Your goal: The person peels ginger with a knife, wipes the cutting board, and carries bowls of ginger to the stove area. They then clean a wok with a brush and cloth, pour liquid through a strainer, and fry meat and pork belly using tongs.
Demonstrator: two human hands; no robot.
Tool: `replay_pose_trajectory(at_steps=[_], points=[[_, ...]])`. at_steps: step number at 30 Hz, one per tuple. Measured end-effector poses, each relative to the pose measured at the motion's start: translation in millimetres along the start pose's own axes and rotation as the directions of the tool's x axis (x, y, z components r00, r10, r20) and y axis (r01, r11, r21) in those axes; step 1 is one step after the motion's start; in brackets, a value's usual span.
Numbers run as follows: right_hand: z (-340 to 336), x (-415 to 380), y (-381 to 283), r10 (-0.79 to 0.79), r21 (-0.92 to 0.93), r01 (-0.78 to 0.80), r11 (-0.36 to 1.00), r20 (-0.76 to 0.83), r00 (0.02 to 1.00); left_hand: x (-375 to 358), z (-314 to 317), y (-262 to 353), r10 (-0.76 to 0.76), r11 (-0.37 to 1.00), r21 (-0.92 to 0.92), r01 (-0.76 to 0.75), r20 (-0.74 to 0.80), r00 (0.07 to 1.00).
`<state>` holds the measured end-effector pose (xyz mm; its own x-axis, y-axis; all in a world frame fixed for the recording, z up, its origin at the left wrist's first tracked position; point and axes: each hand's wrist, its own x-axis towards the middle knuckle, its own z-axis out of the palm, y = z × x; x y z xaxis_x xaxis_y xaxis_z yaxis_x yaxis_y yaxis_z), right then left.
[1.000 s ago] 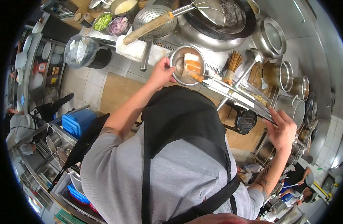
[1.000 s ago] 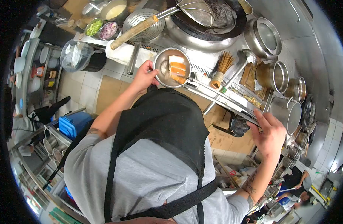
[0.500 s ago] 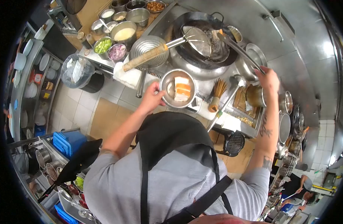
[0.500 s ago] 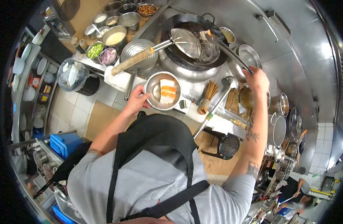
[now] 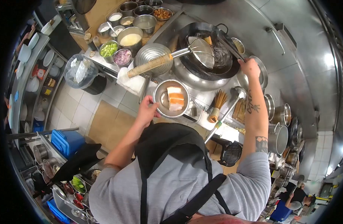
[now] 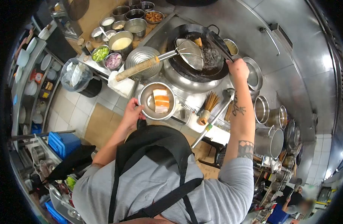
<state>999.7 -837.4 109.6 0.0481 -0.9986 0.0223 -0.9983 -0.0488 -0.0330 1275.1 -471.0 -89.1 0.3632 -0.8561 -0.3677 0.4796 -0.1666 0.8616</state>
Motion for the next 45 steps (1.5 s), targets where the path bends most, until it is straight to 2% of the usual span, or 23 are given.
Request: replay_pose_trajectory(at_steps=[1, 2, 4, 6, 8, 10, 13, 16, 20, 24, 30, 33, 36, 37, 42, 44, 45], points=[[4.2, -2.5, 12.2, -0.024, 0.027, 0.027, 0.999, -0.123, 0.992, 3.6, 0.0, 0.9, 0.004, 1.000, 0.010, -0.004, -0.001, 1.000], [-0.3, -10.6, 23.4, -0.081, 0.028, 0.087, 0.996, -0.169, 0.982, 6.4, 1.5, 5.4, 0.007, 1.000, 0.019, -0.006, -0.004, 1.000], [-18.2, -31.1, 50.5, -0.202, 0.056, 0.212, 0.976, -0.153, 0.967, 10.6, 4.5, 17.5, 0.031, 0.997, 0.075, -0.031, 0.001, 1.000], [-42.4, -61.7, 76.1, -0.265, 0.095, 0.267, 0.959, -0.028, 0.964, 18.3, 6.4, 28.2, 0.070, 0.986, 0.148, -0.071, 0.017, 0.997], [-57.6, -102.5, 94.6, -0.361, 0.269, 0.342, 0.900, 0.022, 0.932, 28.5, 3.7, 31.9, 0.130, 0.975, 0.177, -0.137, 0.051, 0.990], [-58.5, -134.8, 113.0, -0.463, 0.279, 0.440, 0.854, 0.019, 0.886, 31.6, 9.0, 40.3, 0.150, 0.975, 0.158, -0.155, 0.049, 0.988], [-66.8, -181.1, 109.2, -0.579, 0.233, 0.555, 0.798, 0.041, 0.814, 41.1, 11.5, 44.6, 0.094, 0.979, 0.177, -0.102, 0.056, 0.994], [-68.9, -209.7, 98.3, -0.532, 0.190, 0.507, 0.841, 0.124, 0.837, 46.9, 17.1, 52.1, 0.074, 0.970, 0.224, -0.094, 0.094, 0.993], [-67.7, -224.4, 94.7, -0.534, 0.041, 0.533, 0.845, 0.090, 0.840, 47.7, 27.2, 60.1, 0.142, 0.902, 0.379, -0.205, 0.188, 0.972], [-66.5, -228.9, 91.0, -0.526, 0.034, 0.526, 0.850, 0.112, 0.843, 46.4, 33.3, 59.7, 0.152, 0.862, 0.450, -0.234, 0.210, 0.966], [-53.7, -219.4, 81.8, -0.621, 0.002, 0.624, 0.781, 0.115, 0.776, 49.1, 25.5, 44.3, 0.155, 0.899, 0.380, -0.219, 0.191, 0.969], [-56.7, -215.8, 78.8, -0.625, -0.023, 0.633, 0.773, 0.141, 0.768, 49.4, 17.4, 37.6, 0.107, 0.941, 0.304, -0.145, 0.138, 0.985], [-63.0, -212.2, 83.2, -0.636, 0.049, 0.634, 0.772, 0.069, 0.768, 51.2, 11.5, 31.9, 0.035, 0.977, 0.211, -0.043, 0.041, 0.999], [-68.6, -210.2, 83.0, -0.589, 0.084, 0.583, 0.808, 0.093, 0.803, 52.0, 9.7, 30.1, 0.039, 0.982, 0.183, -0.043, 0.027, 0.999], [-67.2, -172.4, 110.8, -0.465, 0.227, 0.472, 0.852, -0.086, 0.881, 51.5, 1.9, 32.7, 0.031, 0.994, 0.109, -0.031, -0.003, 1.000], [-58.5, -148.0, 116.0, -0.305, 0.227, 0.320, 0.920, -0.101, 0.947, 50.4, 1.5, 36.1, 0.036, 0.994, 0.103, -0.035, -0.008, 0.999], [-57.2, -133.7, 113.3, -0.242, 0.160, 0.252, 0.954, -0.077, 0.967, 50.7, 0.9, 36.7, 0.038, 0.994, 0.099, -0.036, -0.014, 0.999]])
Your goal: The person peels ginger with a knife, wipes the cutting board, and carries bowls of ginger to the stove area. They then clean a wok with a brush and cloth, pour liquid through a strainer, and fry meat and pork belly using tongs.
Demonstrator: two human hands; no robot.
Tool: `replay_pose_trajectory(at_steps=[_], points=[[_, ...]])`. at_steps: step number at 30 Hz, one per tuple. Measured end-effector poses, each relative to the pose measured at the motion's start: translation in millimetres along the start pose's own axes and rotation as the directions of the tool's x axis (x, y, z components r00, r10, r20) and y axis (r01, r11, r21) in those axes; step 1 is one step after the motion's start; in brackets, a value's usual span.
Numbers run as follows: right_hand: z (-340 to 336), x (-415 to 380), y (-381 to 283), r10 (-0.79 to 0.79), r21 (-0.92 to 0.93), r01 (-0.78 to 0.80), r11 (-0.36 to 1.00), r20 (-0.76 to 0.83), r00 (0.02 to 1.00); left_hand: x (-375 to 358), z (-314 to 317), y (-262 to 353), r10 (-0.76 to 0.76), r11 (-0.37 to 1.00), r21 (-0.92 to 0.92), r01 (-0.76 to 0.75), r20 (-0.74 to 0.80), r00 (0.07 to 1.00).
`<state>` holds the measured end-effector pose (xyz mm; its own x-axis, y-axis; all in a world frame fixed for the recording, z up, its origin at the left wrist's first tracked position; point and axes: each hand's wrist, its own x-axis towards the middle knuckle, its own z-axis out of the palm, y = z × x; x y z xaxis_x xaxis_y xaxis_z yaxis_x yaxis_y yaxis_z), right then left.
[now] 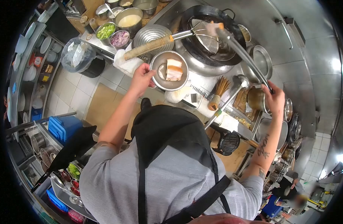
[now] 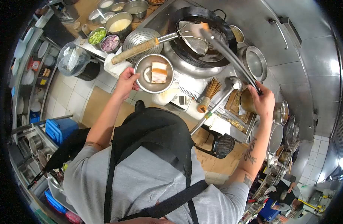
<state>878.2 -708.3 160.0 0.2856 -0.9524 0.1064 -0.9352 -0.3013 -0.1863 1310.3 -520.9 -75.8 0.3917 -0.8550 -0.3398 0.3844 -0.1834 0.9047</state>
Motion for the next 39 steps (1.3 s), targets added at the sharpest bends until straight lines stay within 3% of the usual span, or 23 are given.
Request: replay_pose_trajectory(at_steps=[3, 5, 13, 16, 19, 22, 25, 31, 37, 39], points=[[31.7, 46.0, 4.3, 0.136, -0.148, -0.148, 0.978, -0.083, 0.987, 3.2, -6.1, -1.7, -0.001, 1.000, -0.014, 0.001, -0.002, 1.000], [63.7, 79.9, 11.4, 0.261, -0.178, -0.267, 0.947, -0.059, 0.964, 0.1, -7.0, -1.6, 0.005, 1.000, -0.016, -0.005, 0.000, 1.000], [114.9, 142.9, -4.0, 0.396, -0.140, -0.384, 0.913, 0.069, 0.916, -15.1, -20.7, -5.2, -0.008, 0.998, -0.060, 0.004, -0.053, 0.999], [100.8, 148.4, -16.1, 0.386, -0.215, -0.356, 0.909, 0.119, 0.915, -20.5, -23.3, -5.0, -0.025, 0.999, -0.046, 0.021, -0.086, 0.996], [95.0, 152.3, -21.0, 0.346, -0.237, -0.340, 0.910, -0.015, 0.938, -23.9, -24.4, -4.4, -0.030, 0.998, -0.052, 0.024, -0.106, 0.994], [87.3, 153.0, -31.5, 0.169, -0.257, -0.173, 0.951, -0.037, 0.985, -26.3, -24.2, -4.1, -0.023, 0.997, -0.072, 0.016, -0.099, 0.995], [77.3, 154.7, -62.5, 0.075, -0.316, -0.057, 0.947, 0.044, 0.996, -24.0, -24.8, -6.9, -0.032, 0.998, -0.062, 0.026, -0.100, 0.995], [100.1, 176.6, -77.8, 0.082, -0.422, -0.084, 0.903, -0.024, 0.996, -24.5, -25.3, -9.0, -0.054, 0.996, -0.077, 0.047, -0.099, 0.994], [72.5, 137.5, -83.5, 0.112, -0.242, -0.140, 0.960, -0.126, 0.986, -25.3, -27.1, -15.2, -0.026, 0.994, -0.112, 0.016, -0.086, 0.996], [60.7, 119.1, -70.0, 0.037, -0.214, -0.071, 0.974, -0.162, 0.986, -23.7, -22.6, -11.3, -0.018, 0.996, -0.084, 0.011, -0.079, 0.997]])
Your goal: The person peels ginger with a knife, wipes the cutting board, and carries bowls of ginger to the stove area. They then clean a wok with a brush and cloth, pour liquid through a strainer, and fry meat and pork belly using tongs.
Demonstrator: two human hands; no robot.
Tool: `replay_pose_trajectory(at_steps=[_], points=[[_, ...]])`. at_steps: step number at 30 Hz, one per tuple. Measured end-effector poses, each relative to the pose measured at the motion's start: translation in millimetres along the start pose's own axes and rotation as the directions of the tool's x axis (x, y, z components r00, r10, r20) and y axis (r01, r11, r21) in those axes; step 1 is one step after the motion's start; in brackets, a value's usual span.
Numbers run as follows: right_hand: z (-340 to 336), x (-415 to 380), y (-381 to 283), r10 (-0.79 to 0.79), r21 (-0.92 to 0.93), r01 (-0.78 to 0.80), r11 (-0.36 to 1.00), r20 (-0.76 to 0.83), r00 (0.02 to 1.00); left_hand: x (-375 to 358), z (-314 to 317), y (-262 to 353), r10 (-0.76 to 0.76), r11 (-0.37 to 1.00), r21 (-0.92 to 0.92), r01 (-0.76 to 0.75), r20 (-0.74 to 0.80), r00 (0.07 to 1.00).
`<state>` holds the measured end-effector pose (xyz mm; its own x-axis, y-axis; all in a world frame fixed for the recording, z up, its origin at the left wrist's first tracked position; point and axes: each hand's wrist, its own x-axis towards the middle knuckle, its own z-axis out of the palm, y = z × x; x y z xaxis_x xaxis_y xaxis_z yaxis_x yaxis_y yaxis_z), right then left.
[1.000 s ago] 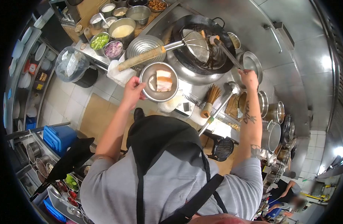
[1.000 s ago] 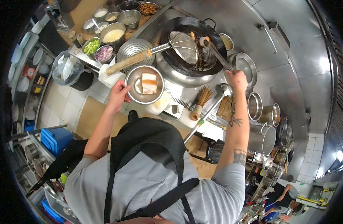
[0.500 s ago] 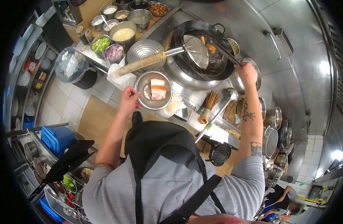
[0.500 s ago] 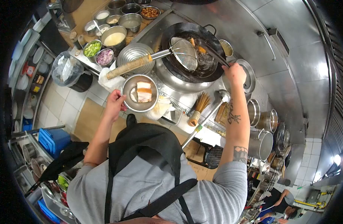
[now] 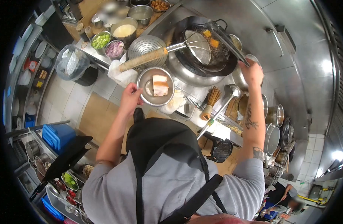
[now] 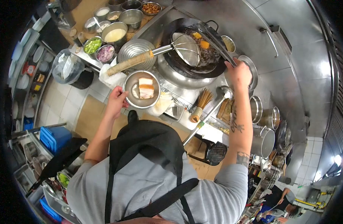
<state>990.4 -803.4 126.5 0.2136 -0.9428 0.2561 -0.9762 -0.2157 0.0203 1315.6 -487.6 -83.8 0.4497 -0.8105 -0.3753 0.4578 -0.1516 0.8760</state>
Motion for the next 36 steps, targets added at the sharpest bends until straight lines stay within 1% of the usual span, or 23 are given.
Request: replay_pose_trajectory(at_steps=[2, 4, 6, 7, 8, 10, 14, 16, 20, 23, 26, 27, 29, 30, 31, 32, 34, 35, 36], points=[[-26.5, -25.0, 3.8, -0.020, -0.008, 0.021, 1.000, 0.059, 0.998, 1.9, 5.7, 3.4, 0.005, 1.000, 0.011, -0.005, 0.005, 1.000], [-38.0, -46.4, 24.6, -0.140, 0.103, 0.129, 0.986, 0.099, 0.985, 7.6, 10.7, 5.7, 0.009, 1.000, 0.003, -0.009, 0.012, 1.000], [-48.9, -69.3, 39.9, -0.312, 0.139, 0.298, 0.944, 0.098, 0.945, 12.4, 16.2, 11.5, 0.054, 0.998, 0.042, -0.056, 0.034, 0.998], [-64.9, -82.1, 34.1, -0.304, 0.211, 0.265, 0.941, 0.181, 0.935, 15.3, 18.5, 13.9, 0.078, 0.995, 0.062, -0.081, 0.050, 0.996], [-65.3, -92.3, 39.9, -0.405, 0.174, 0.383, 0.907, 0.116, 0.907, 18.4, 19.6, 14.5, 0.104, 0.990, 0.094, -0.110, 0.063, 0.993], [-78.4, -109.3, 37.8, -0.410, 0.238, 0.358, 0.903, 0.230, 0.883, 23.6, 23.5, 17.7, 0.160, 0.973, 0.153, -0.174, 0.105, 0.982], [-82.0, -127.6, 39.6, -0.474, 0.175, 0.443, 0.879, 0.238, 0.848, 23.8, 33.4, 25.7, 0.199, 0.930, 0.273, -0.245, 0.187, 0.962], [-82.4, -131.8, 38.7, -0.477, 0.112, 0.463, 0.879, 0.229, 0.849, 23.4, 38.7, 26.6, 0.195, 0.920, 0.299, -0.254, 0.213, 0.957], [-87.7, -132.9, 35.5, -0.445, 0.114, 0.435, 0.893, 0.366, 0.817, 21.3, 45.7, 26.4, 0.153, 0.922, 0.308, -0.235, 0.270, 0.951], [-76.3, -135.1, 39.4, -0.479, 0.128, 0.465, 0.876, 0.349, 0.805, 21.7, 48.2, 23.8, 0.129, 0.919, 0.323, -0.227, 0.298, 0.946], [-68.5, -140.3, 40.8, -0.534, 0.155, 0.510, 0.846, 0.260, 0.805, 25.5, 48.1, 18.8, 0.134, 0.924, 0.315, -0.219, 0.269, 0.954], [-71.6, -140.7, 41.6, -0.508, 0.138, 0.490, 0.861, 0.287, 0.812, 26.7, 47.6, 17.8, 0.115, 0.949, 0.260, -0.176, 0.231, 0.966], [-76.6, -140.7, 47.7, -0.427, 0.200, 0.381, 0.903, 0.304, 0.852, 29.4, 46.3, 16.2, 0.070, 0.986, 0.141, -0.094, 0.167, 0.983], [-79.9, -139.7, 52.9, -0.383, 0.227, 0.323, 0.919, 0.313, 0.869, 31.4, 45.0, 15.2, 0.066, 0.988, 0.132, -0.086, 0.153, 0.986], [-71.7, -138.3, 70.5, -0.397, 0.306, 0.322, 0.896, 0.227, 0.889, 33.3, 42.3, 13.5, 0.059, 0.990, 0.123, -0.077, 0.139, 0.989], [-69.6, -135.0, 81.3, -0.303, 0.341, 0.209, 0.917, 0.254, 0.918, 35.0, 39.1, 11.1, 0.051, 0.991, 0.113, -0.065, 0.124, 0.991], [-64.9, -124.9, 98.7, -0.115, 0.400, -0.024, 0.916, 0.319, 0.941, 36.1, 35.1, 9.0, 0.045, 0.992, 0.113, -0.058, 0.116, 0.992], [-58.2, -117.8, 108.5, -0.127, 0.443, -0.003, 0.897, 0.265, 0.956, 35.1, 34.6, 10.3, 0.030, 0.993, 0.113, -0.042, 0.109, 0.994], [-48.8, -109.9, 118.2, -0.057, 0.405, -0.052, 0.913, 0.251, 0.966, 34.2, 33.9, 11.6, 0.015, 0.993, 0.114, -0.026, 0.102, 0.995]])
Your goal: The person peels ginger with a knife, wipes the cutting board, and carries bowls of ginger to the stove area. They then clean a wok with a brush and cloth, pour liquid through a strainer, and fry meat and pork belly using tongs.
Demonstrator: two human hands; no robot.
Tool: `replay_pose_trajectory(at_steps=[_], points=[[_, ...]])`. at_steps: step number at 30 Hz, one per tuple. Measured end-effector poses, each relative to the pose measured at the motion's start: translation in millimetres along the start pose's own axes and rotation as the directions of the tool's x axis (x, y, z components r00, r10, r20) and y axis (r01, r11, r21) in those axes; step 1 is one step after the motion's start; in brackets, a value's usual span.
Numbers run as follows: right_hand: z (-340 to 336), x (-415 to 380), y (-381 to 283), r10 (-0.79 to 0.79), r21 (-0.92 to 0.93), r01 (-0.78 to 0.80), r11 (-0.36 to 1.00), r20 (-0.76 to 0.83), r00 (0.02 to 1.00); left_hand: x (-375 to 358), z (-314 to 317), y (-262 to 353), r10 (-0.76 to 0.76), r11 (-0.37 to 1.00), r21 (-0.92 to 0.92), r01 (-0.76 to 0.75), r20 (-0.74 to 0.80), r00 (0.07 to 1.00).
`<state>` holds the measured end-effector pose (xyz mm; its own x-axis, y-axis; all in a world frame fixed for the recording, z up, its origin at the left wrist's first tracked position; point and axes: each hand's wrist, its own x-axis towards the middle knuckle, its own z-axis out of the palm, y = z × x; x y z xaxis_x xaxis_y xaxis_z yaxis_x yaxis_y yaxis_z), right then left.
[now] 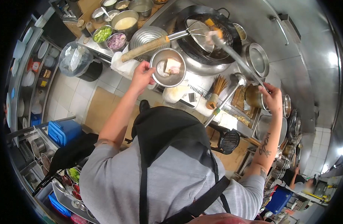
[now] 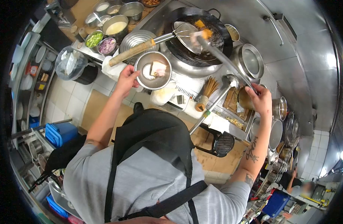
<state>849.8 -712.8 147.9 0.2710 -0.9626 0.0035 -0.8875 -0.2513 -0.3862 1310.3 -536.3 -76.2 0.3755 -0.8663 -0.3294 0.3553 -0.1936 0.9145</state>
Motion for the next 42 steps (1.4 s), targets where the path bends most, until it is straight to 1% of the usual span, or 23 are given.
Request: replay_pose_trajectory(at_steps=[2, 3, 4, 6, 8, 9, 10, 12, 15, 18, 21, 22, 24, 26, 27, 28, 30, 33, 36, 37, 39, 42], points=[[8.6, 20.6, 18.9, 0.111, -0.046, -0.116, 0.992, -0.094, 0.989, 0.2, -0.7, -2.8, -0.007, 1.000, 0.005, 0.008, -0.007, 1.000], [14.1, 31.2, 25.6, 0.091, -0.126, -0.107, 0.986, -0.127, 0.988, -0.4, -1.2, -4.5, -0.008, 1.000, -0.007, 0.008, 0.000, 1.000], [16.8, 37.4, 17.1, 0.199, -0.157, -0.214, 0.964, -0.107, 0.974, -0.2, -1.5, -6.8, -0.009, 1.000, -0.018, 0.009, 0.007, 1.000], [42.2, 63.2, 43.3, 0.249, -0.173, -0.270, 0.947, -0.133, 0.959, -0.1, -0.3, -9.0, -0.007, 1.000, -0.007, 0.007, 0.006, 1.000], [58.1, 71.2, 32.7, 0.353, -0.162, -0.361, 0.918, -0.075, 0.933, -3.8, 2.4, -6.2, -0.017, 1.000, -0.009, 0.017, -0.001, 1.000], [68.2, 76.9, 33.4, 0.358, -0.218, -0.367, 0.904, -0.082, 0.930, -2.8, 0.9, -8.6, -0.015, 1.000, -0.015, 0.015, 0.004, 1.000], [70.2, 78.1, 27.0, 0.398, -0.186, -0.391, 0.901, 0.001, 0.917, -3.0, 0.3, -8.6, -0.012, 1.000, -0.021, 0.012, 0.004, 1.000], [81.9, 82.5, 32.6, 0.357, -0.154, -0.351, 0.924, 0.018, 0.934, -4.7, -1.0, -9.4, -0.013, 0.999, -0.031, 0.013, 0.003, 1.000], [93.8, 87.1, 45.1, 0.350, -0.147, -0.346, 0.927, -0.004, 0.937, -7.8, -2.9, -10.4, -0.009, 0.999, -0.046, 0.009, 0.003, 1.000], [81.3, 63.1, 12.3, 0.375, -0.211, -0.399, 0.892, -0.145, 0.915, -11.6, -2.5, -7.7, -0.019, 0.998, -0.052, 0.019, -0.005, 1.000], [67.7, 40.8, 7.0, 0.299, -0.259, -0.353, 0.899, -0.226, 0.927, -11.8, -5.0, -9.2, -0.023, 0.999, -0.028, 0.023, -0.009, 1.000], [64.8, 36.7, 17.9, 0.222, -0.292, -0.283, 0.914, -0.227, 0.948, -11.6, -5.2, -8.3, -0.021, 0.999, -0.029, 0.021, -0.005, 1.000], [49.9, 12.3, 7.4, 0.149, -0.251, -0.199, 0.947, -0.206, 0.967, -11.5, -4.8, -6.2, -0.029, 0.999, -0.030, 0.029, -0.006, 1.000], [34.8, -12.8, -15.3, 0.076, -0.213, -0.102, 0.972, -0.124, 0.989, -10.6, -4.5, -2.8, -0.034, 0.999, 0.004, 0.034, 0.002, 0.999], [36.3, -20.7, -5.0, -0.132, -0.189, 0.102, 0.977, -0.153, 0.979, -9.0, -4.4, -0.8, -0.046, 0.999, 0.025, 0.045, 0.008, 0.999], [34.1, -30.1, -12.2, -0.218, -0.198, 0.190, 0.962, -0.134, 0.967, -7.3, -3.4, 1.8, -0.055, 0.997, 0.047, 0.054, 0.018, 0.998], [29.7, -48.4, -42.7, -0.154, -0.189, 0.148, 0.971, -0.016, 0.988, -6.8, 0.5, 6.6, -0.050, 0.996, 0.077, 0.048, 0.021, 0.999], [35.0, -62.3, -59.3, -0.214, -0.275, 0.230, 0.934, 0.087, 0.973, -4.6, 6.2, 6.6, -0.029, 0.996, 0.080, 0.026, 0.042, 0.999], [45.6, -68.8, -60.2, -0.194, -0.279, 0.228, 0.933, 0.143, 0.970, -3.7, 13.0, 2.8, 0.030, 0.997, 0.068, -0.032, 0.019, 0.999], [49.8, -70.1, -57.6, -0.197, -0.258, 0.227, 0.939, 0.138, 0.971, -3.9, 14.3, 2.2, 0.052, 0.996, 0.064, -0.054, 0.023, 0.998], [56.9, -71.8, -56.2, -0.208, -0.287, 0.240, 0.927, 0.138, 0.968, -5.3, 16.2, 1.0, 0.094, 0.994, 0.057, -0.096, 0.031, 0.995], [62.4, -75.8, -67.8, -0.213, -0.345, 0.249, 0.905, 0.138, 0.967, -4.7, 16.3, 4.6, 0.032, 0.992, 0.117, -0.038, 0.053, 0.998]])
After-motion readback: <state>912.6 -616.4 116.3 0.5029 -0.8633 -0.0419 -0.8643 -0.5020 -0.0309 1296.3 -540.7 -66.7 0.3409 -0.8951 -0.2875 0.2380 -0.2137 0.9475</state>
